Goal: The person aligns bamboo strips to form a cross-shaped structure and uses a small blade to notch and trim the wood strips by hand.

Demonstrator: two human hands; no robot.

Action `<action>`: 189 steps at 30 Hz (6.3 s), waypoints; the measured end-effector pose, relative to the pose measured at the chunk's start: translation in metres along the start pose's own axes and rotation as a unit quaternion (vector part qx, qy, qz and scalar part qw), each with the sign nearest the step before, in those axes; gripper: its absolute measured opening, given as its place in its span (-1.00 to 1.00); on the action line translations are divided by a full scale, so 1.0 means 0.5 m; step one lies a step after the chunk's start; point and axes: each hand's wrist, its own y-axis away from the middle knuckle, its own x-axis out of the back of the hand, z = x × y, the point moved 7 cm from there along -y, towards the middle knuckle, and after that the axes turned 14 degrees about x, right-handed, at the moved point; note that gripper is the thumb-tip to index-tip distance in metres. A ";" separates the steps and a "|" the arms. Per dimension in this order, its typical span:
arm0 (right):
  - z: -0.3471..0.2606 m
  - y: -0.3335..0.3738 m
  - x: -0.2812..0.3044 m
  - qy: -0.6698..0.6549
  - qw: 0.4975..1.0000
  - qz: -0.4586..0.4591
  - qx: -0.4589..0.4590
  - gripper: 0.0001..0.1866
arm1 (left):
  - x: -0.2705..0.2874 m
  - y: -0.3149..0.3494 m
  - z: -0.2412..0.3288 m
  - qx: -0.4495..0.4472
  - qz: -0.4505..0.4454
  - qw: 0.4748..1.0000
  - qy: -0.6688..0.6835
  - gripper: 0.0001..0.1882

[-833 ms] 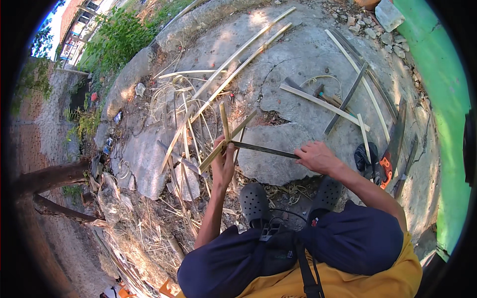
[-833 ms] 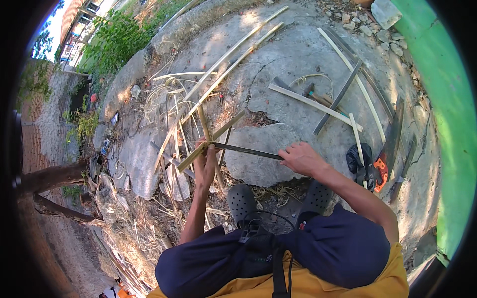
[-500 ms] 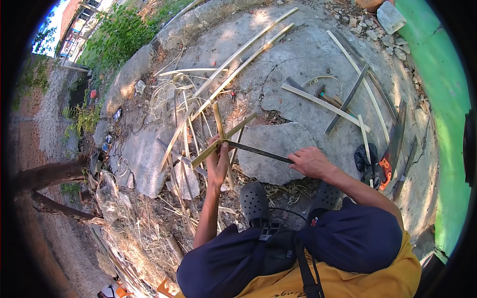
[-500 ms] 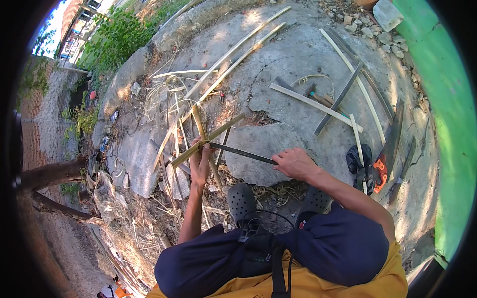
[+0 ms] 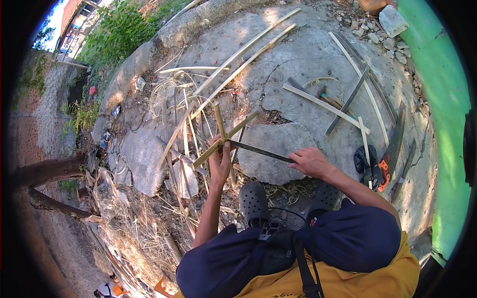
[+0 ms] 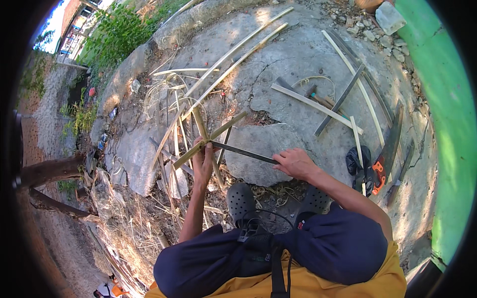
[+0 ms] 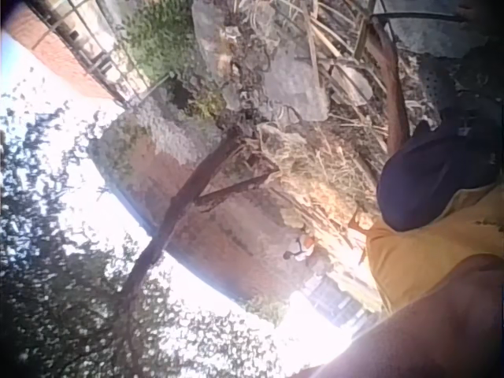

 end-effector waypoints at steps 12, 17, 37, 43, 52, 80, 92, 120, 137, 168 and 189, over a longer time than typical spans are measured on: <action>-0.010 0.005 0.016 0.005 1.000 0.020 0.001 -0.70 | 0.001 0.007 0.007 0.001 -0.037 0.999 0.008 -0.63; -0.010 -0.008 0.026 0.000 1.000 0.021 -0.005 -0.70 | 0.007 0.007 -0.005 0.027 -0.061 0.998 0.023 -0.56; -0.028 -0.010 0.054 -0.004 0.999 0.040 0.005 -0.71 | 0.022 0.029 0.032 0.047 0.001 0.999 0.021 -0.68; -0.039 -0.020 0.087 -0.016 0.998 0.065 0.004 -0.69 | 0.017 0.058 0.126 -0.018 -0.039 0.992 0.121 -0.67; -0.050 -0.029 0.162 -0.010 0.995 0.101 0.024 -0.67 | 0.017 0.091 0.219 -0.031 -0.048 0.980 0.190 -0.60; -0.030 -0.044 0.247 -0.140 0.989 0.044 -0.005 -0.70 | 0.095 0.064 0.231 -0.259 -0.002 0.905 0.338 -0.52; -0.047 -0.087 0.228 -0.140 0.988 0.065 -0.011 -0.71 | 0.045 0.000 0.351 -0.247 -0.057 0.923 0.291 -0.62; -0.011 -0.007 0.147 -0.100 0.989 0.098 -0.044 -0.58 | -0.112 0.004 0.223 -0.047 -0.217 0.912 0.344 0.01; -0.048 0.009 0.233 -0.127 0.986 0.111 -0.010 -0.50 | -0.058 0.080 0.364 -0.197 -0.175 0.963 -0.057 -0.34; 0.128 0.014 0.185 -0.231 0.938 0.233 -0.108 -0.54 | -0.078 -0.044 0.319 -0.114 -0.121 0.981 -0.099 -0.83; 0.266 0.293 0.142 -0.002 0.886 0.316 -0.339 -0.68 | 0.011 -0.144 0.310 -0.203 -0.066 0.959 -0.185 -0.82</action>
